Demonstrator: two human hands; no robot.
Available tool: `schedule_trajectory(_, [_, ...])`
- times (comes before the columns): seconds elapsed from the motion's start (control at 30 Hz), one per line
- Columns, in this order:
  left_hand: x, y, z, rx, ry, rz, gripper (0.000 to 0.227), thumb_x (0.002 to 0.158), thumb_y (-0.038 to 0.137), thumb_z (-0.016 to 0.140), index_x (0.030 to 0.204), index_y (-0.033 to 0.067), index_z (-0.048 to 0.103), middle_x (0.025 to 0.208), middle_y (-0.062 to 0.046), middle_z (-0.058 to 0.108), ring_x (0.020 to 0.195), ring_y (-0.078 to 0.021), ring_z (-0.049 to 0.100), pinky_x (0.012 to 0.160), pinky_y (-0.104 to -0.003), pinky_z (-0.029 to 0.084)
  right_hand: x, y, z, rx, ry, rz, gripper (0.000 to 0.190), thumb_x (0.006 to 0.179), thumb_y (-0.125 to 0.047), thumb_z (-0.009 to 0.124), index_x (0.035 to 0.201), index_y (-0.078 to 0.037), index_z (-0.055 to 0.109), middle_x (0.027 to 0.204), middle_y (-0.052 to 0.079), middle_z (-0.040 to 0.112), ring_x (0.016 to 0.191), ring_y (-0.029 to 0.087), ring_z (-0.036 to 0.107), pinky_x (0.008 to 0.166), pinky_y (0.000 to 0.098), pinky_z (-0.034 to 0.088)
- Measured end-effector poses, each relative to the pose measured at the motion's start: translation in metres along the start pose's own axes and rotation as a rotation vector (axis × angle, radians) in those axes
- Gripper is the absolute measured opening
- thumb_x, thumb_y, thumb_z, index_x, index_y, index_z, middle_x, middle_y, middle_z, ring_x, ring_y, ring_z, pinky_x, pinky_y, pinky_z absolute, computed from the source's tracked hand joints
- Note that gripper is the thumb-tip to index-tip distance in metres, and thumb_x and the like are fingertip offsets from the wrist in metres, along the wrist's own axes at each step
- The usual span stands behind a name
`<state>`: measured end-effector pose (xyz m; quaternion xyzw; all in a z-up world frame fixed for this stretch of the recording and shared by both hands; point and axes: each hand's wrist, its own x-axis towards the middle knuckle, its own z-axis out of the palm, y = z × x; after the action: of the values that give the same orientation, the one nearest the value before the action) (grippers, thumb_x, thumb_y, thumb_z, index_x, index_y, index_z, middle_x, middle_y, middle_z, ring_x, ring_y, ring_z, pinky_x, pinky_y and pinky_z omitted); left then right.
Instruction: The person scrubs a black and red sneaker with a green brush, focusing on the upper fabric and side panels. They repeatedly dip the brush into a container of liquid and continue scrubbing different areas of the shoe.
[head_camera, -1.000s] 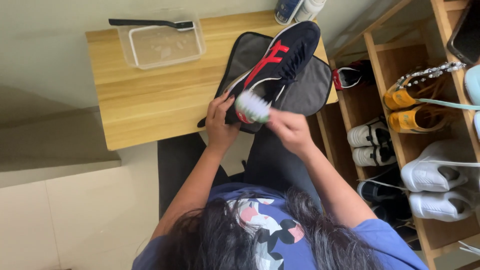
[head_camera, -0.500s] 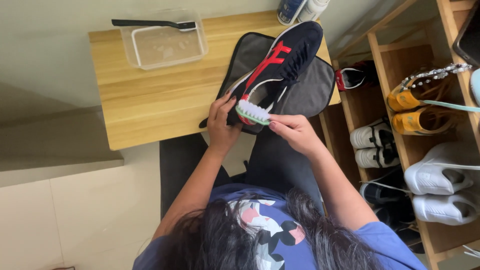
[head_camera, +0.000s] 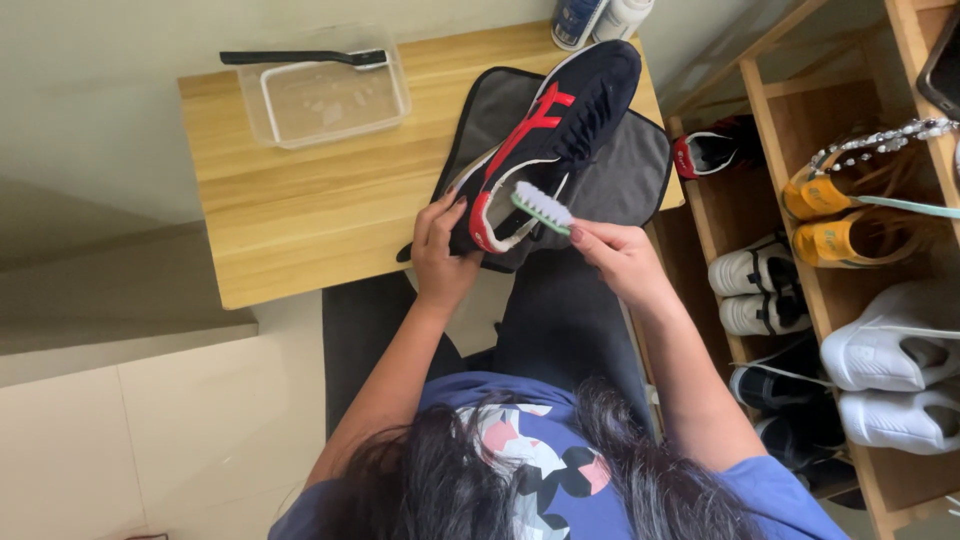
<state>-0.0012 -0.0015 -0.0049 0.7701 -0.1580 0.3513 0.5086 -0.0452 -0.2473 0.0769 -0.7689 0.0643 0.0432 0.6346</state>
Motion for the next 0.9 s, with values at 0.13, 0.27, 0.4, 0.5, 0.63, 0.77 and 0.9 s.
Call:
schedule_trajectory(0.13, [-0.002,0.001,0.0,0.032,0.005,0.005,0.056,0.07,0.001,0.088,0.122,0.011,0.067,0.127,-0.008,0.064,0.116,-0.0305,0.068,0.1,-0.039,0.056,-0.017,-0.033,-0.003,-0.315,0.02,-0.146,0.024,0.1,-0.02,0.072,0.122,-0.016,0.077,0.112,0.009,0.077,0.109,0.019,0.069,0.091,0.0368,0.055])
schedule_trajectory(0.27, [0.002,0.006,0.001,0.045,0.021,-0.006,0.054,0.071,0.004,0.089,0.119,0.0108,0.067,0.125,-0.008,0.065,0.115,-0.0294,0.068,0.101,-0.038,0.055,-0.035,-0.081,0.018,-0.735,-0.183,-0.054,0.036,0.099,-0.032,0.059,0.13,-0.02,0.073,0.105,0.017,0.077,0.101,0.044,0.07,0.09,0.0556,0.055])
schedule_trajectory(0.4, [0.006,0.013,-0.002,0.056,-0.006,-0.037,0.057,0.07,0.002,0.09,0.12,0.0101,0.065,0.124,-0.009,0.065,0.114,-0.0306,0.067,0.1,-0.04,0.055,-0.035,-0.093,0.02,-0.611,-0.203,-0.019,0.035,0.098,-0.026,0.061,0.128,-0.015,0.074,0.11,0.016,0.078,0.105,0.044,0.07,0.091,0.0538,0.055])
schedule_trajectory(0.5, [0.005,0.013,-0.003,0.065,-0.038,-0.078,0.063,0.069,0.003,0.091,0.124,0.0106,0.063,0.126,-0.009,0.063,0.117,-0.0299,0.066,0.101,-0.04,0.054,-0.029,-0.077,0.014,-0.741,-0.071,-0.043,0.038,0.102,-0.038,0.057,0.134,-0.023,0.071,0.108,0.015,0.077,0.103,0.04,0.07,0.087,0.0524,0.056])
schedule_trajectory(0.63, [0.006,0.015,-0.002,0.065,-0.018,-0.064,0.062,0.068,0.003,0.091,0.123,0.0108,0.064,0.124,-0.007,0.064,0.115,-0.0291,0.066,0.101,-0.04,0.054,-0.035,-0.089,0.014,-0.803,-0.227,-0.039,0.038,0.1,-0.033,0.055,0.134,-0.026,0.071,0.109,0.013,0.078,0.101,0.04,0.072,0.091,0.0527,0.055])
schedule_trajectory(0.77, [0.009,0.019,-0.002,0.057,0.007,-0.045,0.061,0.07,0.004,0.091,0.125,0.0085,0.064,0.122,-0.008,0.065,0.114,-0.0293,0.067,0.102,-0.038,0.054,-0.032,-0.086,-0.003,-0.602,-0.194,-0.086,0.032,0.096,-0.023,0.064,0.125,-0.018,0.076,0.108,0.014,0.078,0.105,0.039,0.071,0.091,0.0493,0.056])
schedule_trajectory(0.9, [0.009,0.016,-0.003,0.05,0.023,-0.087,0.072,0.064,0.007,0.093,0.129,0.0076,0.063,0.116,-0.009,0.066,0.11,-0.0307,0.068,0.099,-0.04,0.055,-0.027,-0.059,-0.031,-0.397,-0.028,-0.219,0.023,0.095,-0.013,0.073,0.117,-0.009,0.078,0.102,0.014,0.079,0.1,0.027,0.074,0.092,0.0424,0.057])
